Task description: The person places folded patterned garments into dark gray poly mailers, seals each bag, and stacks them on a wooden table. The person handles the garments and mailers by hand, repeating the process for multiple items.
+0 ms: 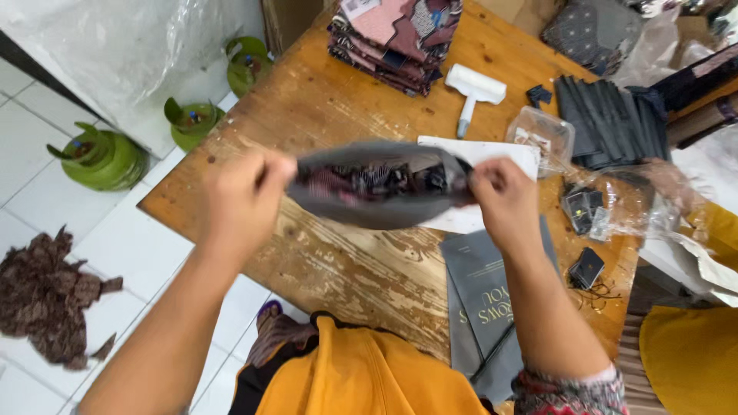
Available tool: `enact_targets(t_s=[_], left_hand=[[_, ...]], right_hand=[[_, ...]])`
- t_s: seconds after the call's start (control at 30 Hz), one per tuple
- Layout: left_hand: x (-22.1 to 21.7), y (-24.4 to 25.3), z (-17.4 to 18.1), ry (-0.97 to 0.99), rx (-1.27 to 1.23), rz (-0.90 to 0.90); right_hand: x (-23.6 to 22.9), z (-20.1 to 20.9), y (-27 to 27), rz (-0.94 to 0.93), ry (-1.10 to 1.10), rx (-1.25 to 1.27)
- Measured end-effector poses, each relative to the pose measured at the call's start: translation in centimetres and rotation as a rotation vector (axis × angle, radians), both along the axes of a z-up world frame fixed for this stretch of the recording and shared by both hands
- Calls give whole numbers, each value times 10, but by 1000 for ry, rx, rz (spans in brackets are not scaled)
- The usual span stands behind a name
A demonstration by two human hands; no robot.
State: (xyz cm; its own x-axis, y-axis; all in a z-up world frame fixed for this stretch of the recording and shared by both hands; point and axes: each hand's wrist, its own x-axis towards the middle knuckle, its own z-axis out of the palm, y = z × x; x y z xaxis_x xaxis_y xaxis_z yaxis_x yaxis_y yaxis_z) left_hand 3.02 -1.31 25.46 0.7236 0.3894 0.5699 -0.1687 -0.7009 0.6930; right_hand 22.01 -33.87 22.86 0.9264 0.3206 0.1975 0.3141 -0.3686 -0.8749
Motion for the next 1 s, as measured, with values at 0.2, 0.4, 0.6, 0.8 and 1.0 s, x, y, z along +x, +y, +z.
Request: enact_targets(t_s=[0.2, 0.4, 0.6, 0.8, 1.0], left_hand=[[-75, -21, -137, 651, -166, -251], [-26, -58, -232, 666, 562, -326], [0, -85, -236, 1011, 495, -437], [22, -60, -256, 700, 450, -345], [20, -51, -254, 690, 167, -207]], right_hand=[[-82, -147, -45, 50, 63, -561], [-86, -243, 24, 304, -513, -780], [-74, -281, 40, 139, -384, -756], [-48, -292, 44, 136, -368, -524], [-22, -264, 50, 257, -126, -763]])
